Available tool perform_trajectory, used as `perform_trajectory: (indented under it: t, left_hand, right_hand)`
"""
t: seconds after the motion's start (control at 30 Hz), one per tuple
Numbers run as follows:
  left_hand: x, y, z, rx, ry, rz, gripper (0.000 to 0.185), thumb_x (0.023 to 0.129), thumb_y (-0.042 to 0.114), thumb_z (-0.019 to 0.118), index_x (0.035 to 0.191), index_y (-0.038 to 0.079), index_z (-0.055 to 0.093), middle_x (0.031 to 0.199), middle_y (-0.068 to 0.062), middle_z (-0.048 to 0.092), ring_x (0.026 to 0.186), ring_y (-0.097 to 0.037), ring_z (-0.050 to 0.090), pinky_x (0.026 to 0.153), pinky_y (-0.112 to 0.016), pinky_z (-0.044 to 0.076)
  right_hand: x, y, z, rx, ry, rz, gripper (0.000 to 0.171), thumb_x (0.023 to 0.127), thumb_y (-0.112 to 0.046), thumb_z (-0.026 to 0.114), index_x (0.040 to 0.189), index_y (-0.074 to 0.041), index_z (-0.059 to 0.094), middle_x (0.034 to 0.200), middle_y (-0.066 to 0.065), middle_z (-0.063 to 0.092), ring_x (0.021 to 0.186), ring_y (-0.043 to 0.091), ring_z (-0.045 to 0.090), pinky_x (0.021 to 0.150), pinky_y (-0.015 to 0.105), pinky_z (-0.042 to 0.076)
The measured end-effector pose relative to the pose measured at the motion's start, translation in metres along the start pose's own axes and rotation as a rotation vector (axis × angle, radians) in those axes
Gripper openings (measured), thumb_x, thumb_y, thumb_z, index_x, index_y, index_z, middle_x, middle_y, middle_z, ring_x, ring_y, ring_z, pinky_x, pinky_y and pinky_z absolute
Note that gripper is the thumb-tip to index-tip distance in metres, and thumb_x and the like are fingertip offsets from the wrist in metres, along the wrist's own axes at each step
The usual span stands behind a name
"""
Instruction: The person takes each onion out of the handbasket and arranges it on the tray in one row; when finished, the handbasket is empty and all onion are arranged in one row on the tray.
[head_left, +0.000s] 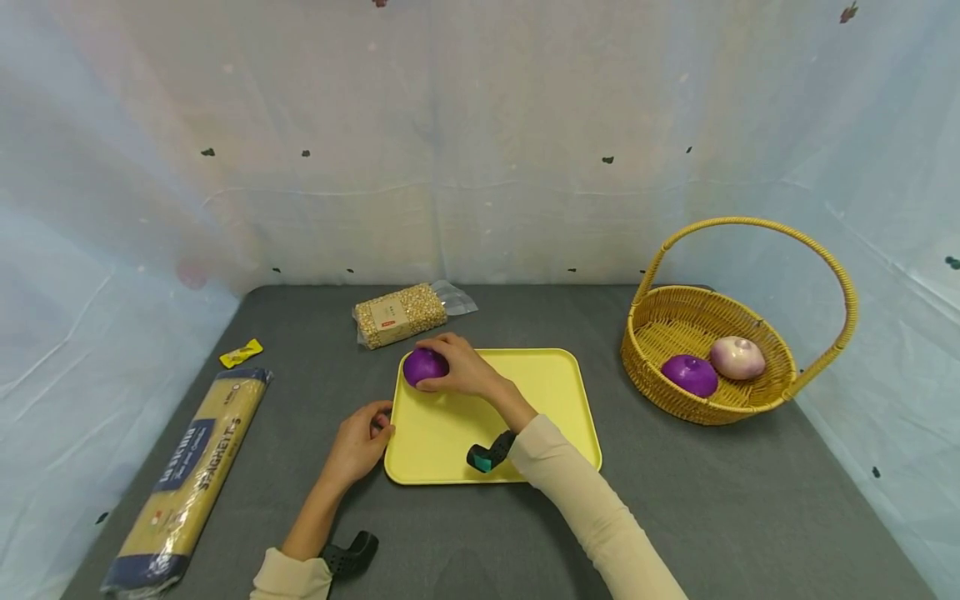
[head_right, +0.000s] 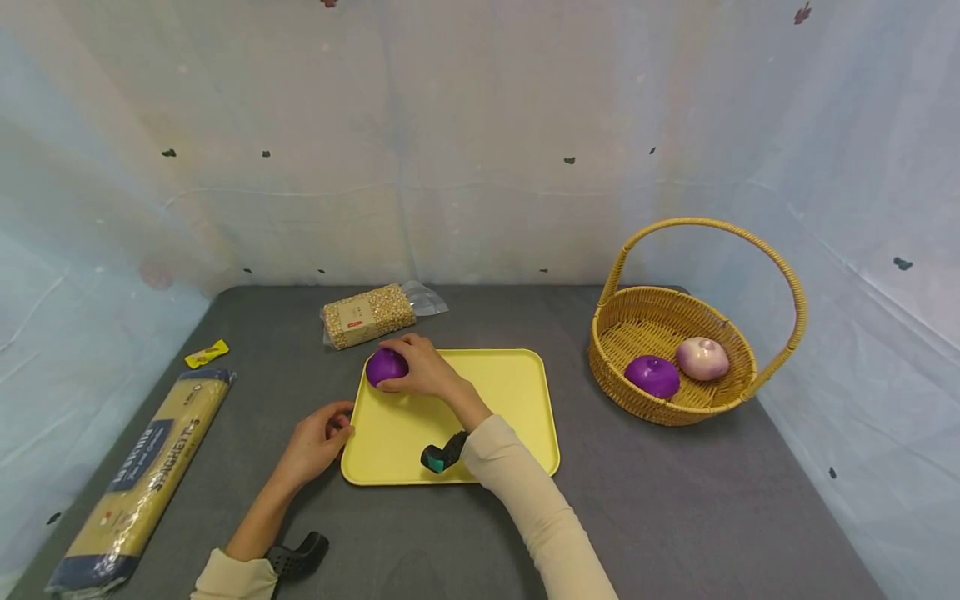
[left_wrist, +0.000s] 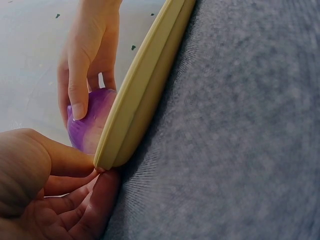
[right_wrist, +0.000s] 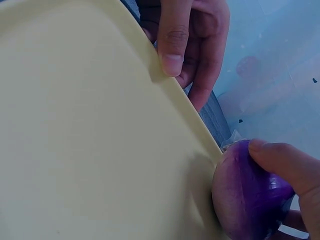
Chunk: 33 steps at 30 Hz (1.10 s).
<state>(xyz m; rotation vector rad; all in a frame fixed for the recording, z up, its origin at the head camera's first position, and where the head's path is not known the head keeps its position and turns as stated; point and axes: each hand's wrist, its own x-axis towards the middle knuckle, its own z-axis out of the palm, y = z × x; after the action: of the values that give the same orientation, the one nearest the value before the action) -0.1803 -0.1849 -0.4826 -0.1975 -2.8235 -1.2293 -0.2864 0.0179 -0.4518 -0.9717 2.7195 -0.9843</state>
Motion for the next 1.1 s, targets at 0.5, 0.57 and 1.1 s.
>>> perform_trajectory:
  t: [0.5, 0.57, 1.1]
  left_hand:
    - [0.0004, -0.0015, 0.0005, -0.006, 0.004, 0.005, 0.032, 0.085, 0.001, 0.061, 0.116, -0.005, 0.059, 0.083, -0.008, 0.058, 0.065, -0.013, 0.049, 0.058, -0.027, 0.04]
    - [0.0004, -0.0012, 0.0003, -0.006, 0.002, 0.003, 0.031, 0.085, 0.001, 0.061, 0.116, -0.005, 0.059, 0.083, -0.008, 0.058, 0.065, -0.013, 0.049, 0.058, -0.027, 0.04]
    - [-0.0001, 0.0005, -0.0002, -0.005, 0.002, -0.007, 0.031, 0.085, 0.001, 0.061, 0.116, -0.005, 0.059, 0.083, -0.007, 0.057, 0.066, -0.013, 0.049, 0.06, -0.027, 0.04]
  right_hand:
    - [-0.0006, 0.0019, 0.0008, 0.036, -0.002, 0.003, 0.072, 0.079, -0.038, 0.073, 0.14, -0.015, 0.043, 0.133, 0.011, 0.042, 0.118, 0.028, 0.043, 0.087, 0.039, 0.046]
    - [-0.0008, 0.0017, 0.0007, 0.037, -0.001, 0.0, 0.072, 0.079, -0.039, 0.073, 0.14, -0.015, 0.043, 0.133, 0.011, 0.042, 0.118, 0.028, 0.043, 0.086, 0.038, 0.046]
    - [-0.002, -0.002, 0.0011, 0.015, -0.008, 0.01, 0.071, 0.079, -0.037, 0.073, 0.14, -0.015, 0.043, 0.134, 0.011, 0.042, 0.119, 0.026, 0.042, 0.091, 0.04, 0.044]
